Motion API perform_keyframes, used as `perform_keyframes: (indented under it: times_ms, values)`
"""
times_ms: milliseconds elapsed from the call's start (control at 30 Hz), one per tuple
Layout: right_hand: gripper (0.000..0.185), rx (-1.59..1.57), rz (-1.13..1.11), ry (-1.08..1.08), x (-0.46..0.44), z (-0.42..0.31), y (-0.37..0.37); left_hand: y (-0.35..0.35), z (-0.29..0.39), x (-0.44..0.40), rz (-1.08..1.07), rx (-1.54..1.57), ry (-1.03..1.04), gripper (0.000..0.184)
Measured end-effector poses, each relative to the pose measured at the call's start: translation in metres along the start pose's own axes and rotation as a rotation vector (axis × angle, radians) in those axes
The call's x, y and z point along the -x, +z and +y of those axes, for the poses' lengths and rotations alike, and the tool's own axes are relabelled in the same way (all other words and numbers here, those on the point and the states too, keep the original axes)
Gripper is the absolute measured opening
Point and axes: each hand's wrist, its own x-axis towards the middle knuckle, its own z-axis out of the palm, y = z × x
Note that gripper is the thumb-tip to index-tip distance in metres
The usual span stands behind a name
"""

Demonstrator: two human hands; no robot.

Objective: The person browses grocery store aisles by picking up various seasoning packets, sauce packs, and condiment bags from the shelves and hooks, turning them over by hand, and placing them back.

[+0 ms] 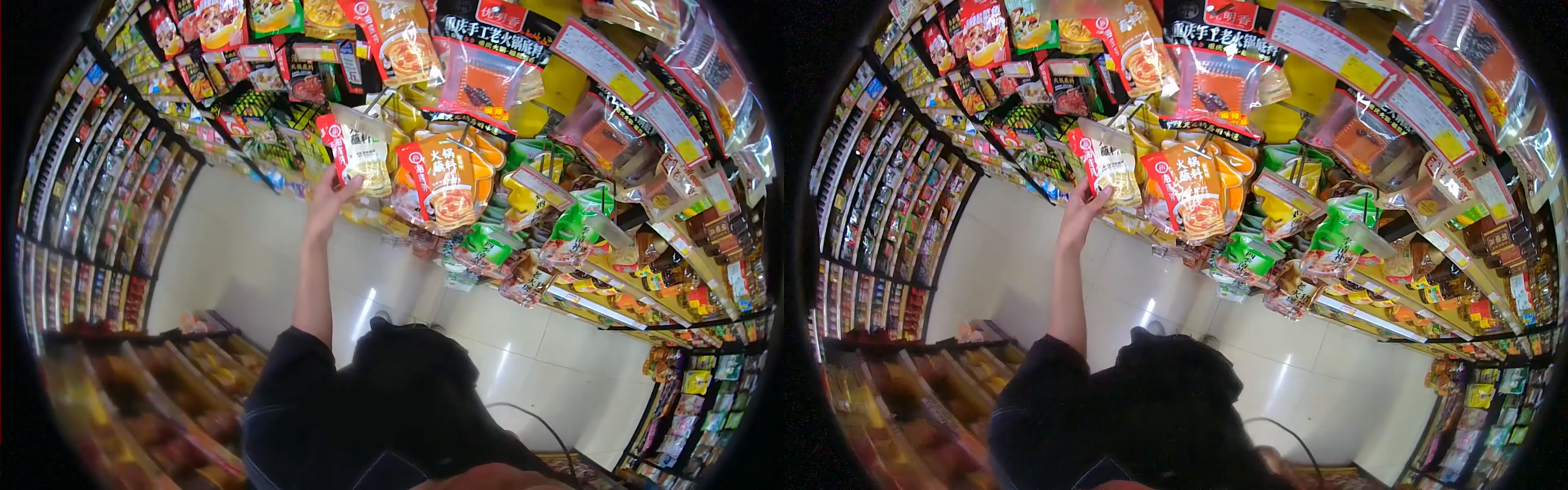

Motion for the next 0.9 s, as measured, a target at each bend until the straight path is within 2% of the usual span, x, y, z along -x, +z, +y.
perform_keyframes:
  times_ms: [133, 233, 333, 400, 467, 533, 600, 667, 733, 800, 867, 900]
  values:
    - [0.019, 0.119, 0.095, 0.056, 0.01, 0.01, -0.011, -0.001, -0.002, 0.0, -0.036, -0.016, -0.05, 0.044]
    - [0.018, 0.322, 0.227, 0.093, 0.022, 0.0, -0.025, 0.002, -0.014, -0.006, 0.081, 0.012, 0.057, 0.051]
    - [0.018, 0.496, 0.525, 0.002, 0.048, -0.037, -0.033, 0.01, -0.006, 0.004, 0.16, -0.028, 0.068, 0.054]
    - [0.02, 0.529, 0.717, -0.183, 0.074, -0.085, -0.008, 0.012, -0.015, 0.002, 0.182, -0.09, 0.142, 0.054]
    - [0.016, 0.748, 0.778, -0.435, 0.097, -0.149, 0.037, 0.004, -0.028, -0.004, 0.162, -0.173, 0.159, 0.054]
    - [0.017, 0.698, 0.767, -0.673, 0.116, -0.203, 0.084, 0.007, -0.028, -0.005, 0.159, -0.131, 0.109, 0.052]
    - [0.019, 0.841, 0.761, -1.077, 0.134, -0.246, 0.121, 0.013, -0.017, 0.003, 0.161, -0.064, 0.05, 0.047]
    - [0.023, 1.01, 0.899, -1.352, 0.153, -0.285, 0.143, 0.007, -0.021, -0.001, 0.079, -0.064, 0.065, 0.044]
    - [0.026, 1.016, 1.06, -1.552, 0.164, -0.331, 0.159, 0.003, -0.019, -0.004, 0.037, -0.019, 0.077, 0.041]
    - [0.032, 0.818, 1.044, -1.606, 0.168, -0.384, 0.176, 0.003, -0.013, 0.0, 0.029, 0.073, 0.075, 0.04]
    - [0.039, 0.793, 1.054, -1.796, 0.155, -0.431, 0.178, 0.005, -0.002, 0.005, 0.037, 0.034, 0.081, 0.042]
    - [0.046, 0.769, 1.086, -1.813, 0.147, -0.45, 0.175, 0.005, 0.0, 0.007, 0.041, 0.005, 0.093, 0.042]
